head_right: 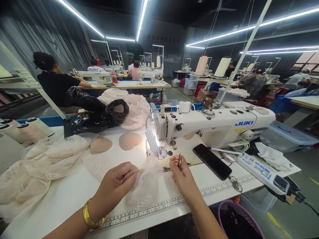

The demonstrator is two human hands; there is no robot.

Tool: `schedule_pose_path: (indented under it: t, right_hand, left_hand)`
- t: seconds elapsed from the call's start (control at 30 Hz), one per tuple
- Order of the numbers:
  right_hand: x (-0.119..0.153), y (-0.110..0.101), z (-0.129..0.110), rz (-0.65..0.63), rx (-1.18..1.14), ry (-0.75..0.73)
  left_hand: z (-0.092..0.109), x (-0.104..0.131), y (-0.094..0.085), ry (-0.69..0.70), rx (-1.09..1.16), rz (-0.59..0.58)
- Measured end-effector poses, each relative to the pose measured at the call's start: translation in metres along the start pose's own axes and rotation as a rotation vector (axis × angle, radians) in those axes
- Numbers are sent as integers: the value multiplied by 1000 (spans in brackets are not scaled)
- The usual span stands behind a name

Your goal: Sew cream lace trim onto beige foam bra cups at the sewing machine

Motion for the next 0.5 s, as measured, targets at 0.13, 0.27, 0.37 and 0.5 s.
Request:
schedule_pose_path:
  t: [0.13, 0.27, 0.37, 0.5]
  right_hand:
    - [17, 6, -42, -120, 345, -252]
    - [40, 49, -87, -264, 506, -585]
    - [47, 68, -104, -244, 621, -790]
    - [46, 74, -107, -175, 760, -888]
  left_hand:
    - [-1, 0, -1, -3, -18, 47]
    - [0, 2, 2, 7, -35, 54]
    - [1, 4, 4, 22, -31, 49]
    - [2, 7, 1, 32, -29, 79]
Point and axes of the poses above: each hand's wrist, its own x-axis away from the middle knuckle, its own y-axis out of the palm, z = x × y, the point moved 9 cm from there along -x, towards the middle knuckle, and after that the axes turned 15 degrees about -y, right-handed, at the moved point
